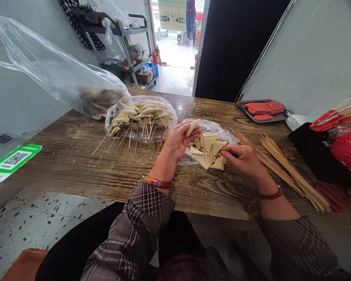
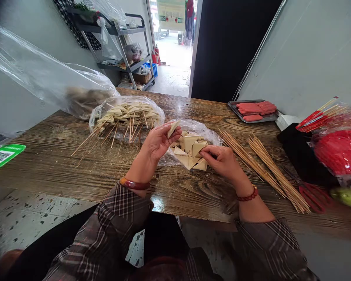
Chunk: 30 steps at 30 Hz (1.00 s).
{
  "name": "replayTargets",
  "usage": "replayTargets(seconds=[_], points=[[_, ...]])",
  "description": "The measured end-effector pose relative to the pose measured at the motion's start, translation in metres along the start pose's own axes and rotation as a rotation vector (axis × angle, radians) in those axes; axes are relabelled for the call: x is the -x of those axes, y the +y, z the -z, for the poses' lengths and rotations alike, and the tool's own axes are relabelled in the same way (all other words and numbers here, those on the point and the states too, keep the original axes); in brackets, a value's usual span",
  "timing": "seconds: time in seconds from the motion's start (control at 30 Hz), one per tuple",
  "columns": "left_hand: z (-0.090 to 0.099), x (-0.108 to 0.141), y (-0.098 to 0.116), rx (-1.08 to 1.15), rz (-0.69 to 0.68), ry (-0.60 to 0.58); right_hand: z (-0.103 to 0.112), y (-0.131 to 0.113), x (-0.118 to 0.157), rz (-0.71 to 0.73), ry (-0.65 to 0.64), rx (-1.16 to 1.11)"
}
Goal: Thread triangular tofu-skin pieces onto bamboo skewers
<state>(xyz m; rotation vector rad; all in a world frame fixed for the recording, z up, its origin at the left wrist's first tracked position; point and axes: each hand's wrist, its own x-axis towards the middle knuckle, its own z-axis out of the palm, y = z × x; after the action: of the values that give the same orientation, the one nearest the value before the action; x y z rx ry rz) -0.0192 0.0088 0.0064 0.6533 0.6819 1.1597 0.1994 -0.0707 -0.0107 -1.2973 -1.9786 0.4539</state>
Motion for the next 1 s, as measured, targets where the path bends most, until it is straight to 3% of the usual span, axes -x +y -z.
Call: replayTargets(seconds=[1.0], points=[[0.0003, -0.0005, -0.0048, -0.142, -0.111, 0.007, -0.0010, 0.0051, 0.0005, 0.045, 0.008, 0.103]])
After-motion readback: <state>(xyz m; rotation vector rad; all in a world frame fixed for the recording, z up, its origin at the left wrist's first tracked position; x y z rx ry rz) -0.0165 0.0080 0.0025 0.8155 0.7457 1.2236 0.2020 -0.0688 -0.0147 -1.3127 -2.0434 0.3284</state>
